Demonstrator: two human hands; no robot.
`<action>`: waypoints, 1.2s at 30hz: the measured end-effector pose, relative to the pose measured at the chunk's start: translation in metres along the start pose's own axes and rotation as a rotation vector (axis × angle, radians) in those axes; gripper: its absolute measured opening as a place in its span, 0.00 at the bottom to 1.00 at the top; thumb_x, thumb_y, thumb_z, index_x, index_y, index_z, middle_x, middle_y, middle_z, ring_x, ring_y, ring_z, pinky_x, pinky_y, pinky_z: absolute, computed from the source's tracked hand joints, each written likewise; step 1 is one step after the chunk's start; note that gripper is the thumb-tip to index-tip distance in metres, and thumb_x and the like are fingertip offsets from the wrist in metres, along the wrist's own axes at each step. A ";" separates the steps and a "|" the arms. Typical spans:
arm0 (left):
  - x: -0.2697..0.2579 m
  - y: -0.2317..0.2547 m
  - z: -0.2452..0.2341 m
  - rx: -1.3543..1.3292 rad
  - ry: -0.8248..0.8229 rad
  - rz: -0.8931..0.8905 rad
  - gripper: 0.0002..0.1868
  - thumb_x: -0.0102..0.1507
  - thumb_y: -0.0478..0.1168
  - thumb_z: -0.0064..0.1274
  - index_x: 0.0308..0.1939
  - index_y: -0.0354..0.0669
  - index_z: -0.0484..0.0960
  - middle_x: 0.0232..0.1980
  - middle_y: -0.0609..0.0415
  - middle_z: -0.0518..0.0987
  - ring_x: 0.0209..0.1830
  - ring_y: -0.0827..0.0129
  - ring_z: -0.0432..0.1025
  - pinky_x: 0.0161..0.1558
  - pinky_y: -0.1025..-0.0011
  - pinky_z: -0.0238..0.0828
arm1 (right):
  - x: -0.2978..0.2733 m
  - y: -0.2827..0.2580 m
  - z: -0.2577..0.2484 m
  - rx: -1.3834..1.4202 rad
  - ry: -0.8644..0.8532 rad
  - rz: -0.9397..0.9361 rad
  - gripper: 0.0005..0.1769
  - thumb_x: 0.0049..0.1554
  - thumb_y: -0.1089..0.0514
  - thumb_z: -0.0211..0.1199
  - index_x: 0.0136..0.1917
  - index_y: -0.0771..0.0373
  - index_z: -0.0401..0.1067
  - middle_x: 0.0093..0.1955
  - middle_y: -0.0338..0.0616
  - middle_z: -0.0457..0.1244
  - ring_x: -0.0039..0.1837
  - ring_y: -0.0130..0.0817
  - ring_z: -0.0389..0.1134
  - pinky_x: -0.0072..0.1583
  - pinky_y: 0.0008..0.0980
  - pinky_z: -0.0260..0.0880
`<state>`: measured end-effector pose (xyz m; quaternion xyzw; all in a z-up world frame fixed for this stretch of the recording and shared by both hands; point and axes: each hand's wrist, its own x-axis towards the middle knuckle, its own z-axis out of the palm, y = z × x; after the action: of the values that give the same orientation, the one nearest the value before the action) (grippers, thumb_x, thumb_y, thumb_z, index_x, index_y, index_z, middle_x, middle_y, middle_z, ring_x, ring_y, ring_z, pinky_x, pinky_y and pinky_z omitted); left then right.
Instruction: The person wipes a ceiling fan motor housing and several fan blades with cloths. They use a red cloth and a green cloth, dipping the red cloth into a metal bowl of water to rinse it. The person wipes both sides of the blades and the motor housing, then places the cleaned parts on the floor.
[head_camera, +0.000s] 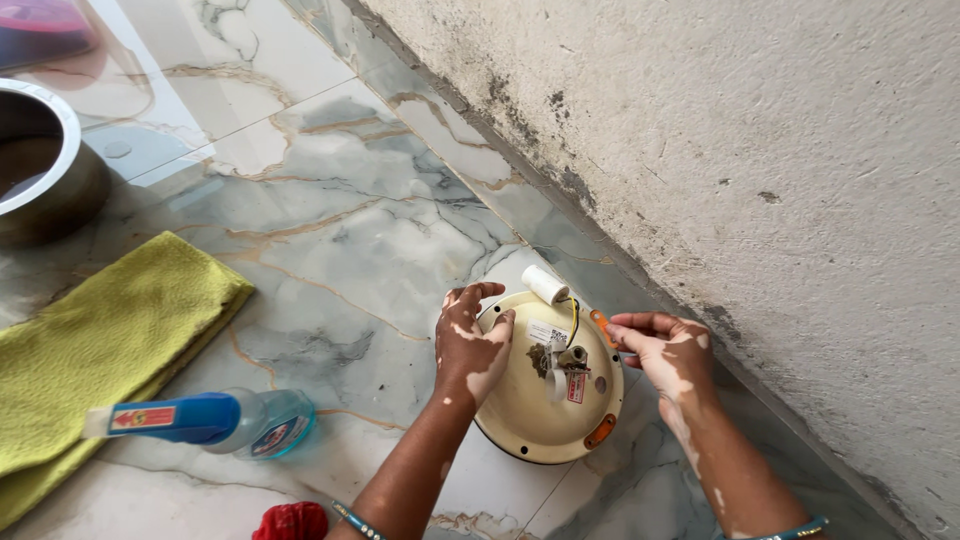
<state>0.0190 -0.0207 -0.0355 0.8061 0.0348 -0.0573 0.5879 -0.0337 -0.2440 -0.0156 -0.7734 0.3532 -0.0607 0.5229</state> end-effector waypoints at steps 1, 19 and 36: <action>0.002 0.001 0.002 -0.023 -0.018 -0.007 0.19 0.58 0.40 0.59 0.53 0.48 0.82 0.55 0.50 0.77 0.55 0.58 0.75 0.57 0.61 0.72 | 0.001 0.002 0.000 -0.004 0.001 0.001 0.05 0.51 0.65 0.72 0.43 0.64 0.82 0.39 0.41 0.73 0.39 0.26 0.72 0.41 0.25 0.69; 0.061 -0.011 0.032 0.303 -0.287 0.493 0.40 0.53 0.21 0.49 0.68 0.57 0.76 0.74 0.52 0.67 0.71 0.55 0.61 0.65 0.54 0.61 | -0.003 -0.012 0.010 -0.023 -0.056 -0.166 0.11 0.55 0.64 0.66 0.51 0.64 0.81 0.44 0.40 0.74 0.45 0.26 0.74 0.46 0.26 0.73; -0.021 0.014 -0.053 0.232 -0.186 0.072 0.20 0.47 0.57 0.68 0.29 0.44 0.87 0.44 0.50 0.78 0.56 0.58 0.64 0.56 0.58 0.67 | 0.021 -0.045 0.047 -0.576 -0.179 -0.579 0.06 0.54 0.62 0.64 0.44 0.59 0.81 0.43 0.41 0.74 0.45 0.33 0.77 0.49 0.32 0.75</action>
<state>0.0030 0.0254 -0.0037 0.8606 -0.0557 -0.1141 0.4932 0.0251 -0.2118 -0.0036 -0.9576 0.0770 -0.0364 0.2754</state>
